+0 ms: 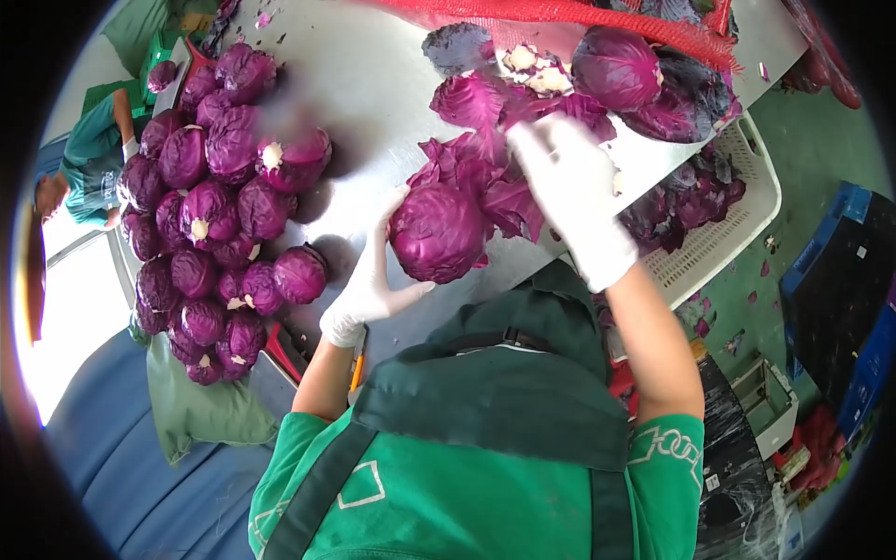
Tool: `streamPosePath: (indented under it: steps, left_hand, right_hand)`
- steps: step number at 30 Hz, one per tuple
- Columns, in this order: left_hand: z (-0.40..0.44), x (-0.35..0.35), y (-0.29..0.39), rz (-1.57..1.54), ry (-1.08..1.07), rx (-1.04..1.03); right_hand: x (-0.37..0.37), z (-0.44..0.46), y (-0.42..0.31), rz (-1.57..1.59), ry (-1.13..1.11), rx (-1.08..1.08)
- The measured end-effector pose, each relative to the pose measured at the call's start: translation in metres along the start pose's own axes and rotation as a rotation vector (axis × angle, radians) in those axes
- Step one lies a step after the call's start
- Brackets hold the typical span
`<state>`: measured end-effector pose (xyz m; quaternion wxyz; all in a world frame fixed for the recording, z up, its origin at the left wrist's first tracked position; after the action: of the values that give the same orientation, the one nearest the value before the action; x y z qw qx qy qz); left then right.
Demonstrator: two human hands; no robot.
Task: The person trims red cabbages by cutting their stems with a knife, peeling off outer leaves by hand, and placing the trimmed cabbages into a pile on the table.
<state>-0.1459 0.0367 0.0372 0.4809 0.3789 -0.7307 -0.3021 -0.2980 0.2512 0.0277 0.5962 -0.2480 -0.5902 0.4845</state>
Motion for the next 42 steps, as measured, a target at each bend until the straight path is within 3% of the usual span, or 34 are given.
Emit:
streamPosePath:
  steps: [2, 3, 5, 8, 9, 11, 13, 15, 17, 19, 22, 25, 28, 31, 32, 33, 35, 36, 39, 41, 42]
  left_hand:
    - [-0.008, -0.004, 0.014, 0.215, 0.071, -0.027]
    - [-0.009, -0.010, 0.020, 0.199, 0.141, 0.001]
    - [-0.015, -0.018, 0.010, 0.206, 0.272, 0.088]
    - [-0.022, -0.005, -0.019, -0.099, 0.340, 0.148]
    - [-0.021, 0.002, -0.020, -0.285, 0.291, 0.207]
    - [-0.022, 0.009, -0.047, -0.611, 0.280, 0.273]
    - [-0.022, 0.010, -0.055, -0.907, 0.227, 0.251]
    - [-0.025, 0.003, -0.058, -1.237, 0.159, 0.233]
    - [-0.040, -0.023, -0.115, -1.565, 0.162, 0.303]
    - [-0.031, -0.040, -0.099, -2.007, 0.165, 0.250]
    - [-0.009, -0.068, -0.065, -2.346, -0.125, 0.306]
    - [0.005, -0.080, -0.035, -2.637, -0.466, 0.340]
    - [0.012, -0.086, -0.033, -2.872, -0.470, 0.375]
    - [0.016, -0.080, -0.033, -2.869, -0.617, 0.293]
    - [0.018, -0.072, -0.045, -2.698, -0.401, 0.211]
    - [0.019, -0.049, -0.034, -2.633, -0.323, 0.163]
    - [0.011, 0.007, -0.052, -2.232, 0.219, 0.059]
    - [-0.003, 0.043, -0.054, -1.846, 0.488, 0.038]
    - [-0.035, 0.139, -0.049, -1.474, 0.672, -0.058]
    - [-0.056, 0.212, -0.015, -1.048, 0.828, -0.139]
    - [-0.063, 0.241, -0.012, -0.677, 0.986, -0.107]
  right_hand:
    - [-0.046, -0.032, -0.014, 0.241, -0.227, -0.050]
    - [-0.068, -0.048, -0.021, 0.372, -0.227, -0.023]
    - [-0.086, -0.057, -0.028, 0.352, -0.366, -0.184]
    - [-0.104, -0.060, 0.005, 0.486, -0.407, -0.345]
    - [-0.107, -0.056, 0.010, 0.434, -0.461, -0.257]
    - [-0.111, -0.063, 0.027, 0.611, -0.382, -0.433]
    - [-0.094, -0.048, 0.024, 0.293, -0.319, -0.187]
    - [-0.073, -0.042, 0.035, 0.224, -0.153, -0.056]
    - [-0.046, -0.034, 0.061, 0.188, -0.066, -0.105]
    - [-0.003, -0.023, 0.100, 0.110, 0.073, -0.081]
    - [0.083, -0.011, 0.135, -0.392, 0.253, -0.062]
    - [0.145, -0.014, 0.121, -0.792, 0.450, 0.042]
    - [0.135, -0.009, 0.057, -0.627, 0.532, 0.149]
    - [0.076, -0.004, 0.038, -0.337, 0.247, 0.254]
    - [0.056, -0.002, 0.033, -0.427, 0.150, 0.225]
    - [0.038, -0.004, 0.032, -0.513, 0.055, 0.206]
    - [0.008, -0.014, 0.061, -0.399, -0.010, 0.272]
    - [-0.001, -0.015, 0.055, -0.355, -0.048, 0.238]
    - [-0.020, -0.023, 0.061, -0.263, -0.127, 0.157]
    - [-0.025, -0.024, 0.051, -0.229, -0.211, 0.080]
    - [-0.029, -0.025, 0.048, -0.252, -0.228, 0.063]
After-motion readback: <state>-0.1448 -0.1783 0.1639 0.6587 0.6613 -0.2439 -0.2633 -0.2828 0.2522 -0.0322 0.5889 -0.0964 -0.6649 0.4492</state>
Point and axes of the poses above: each hand's wrist, its own z-axis towards the middle knuckle, its own x-axis out of the back of the hand, y = z × x, the point moved 7 cm from there along z, towards the middle knuckle, and after that the axes turned 10 degrees about x, right-handed, at the moved point
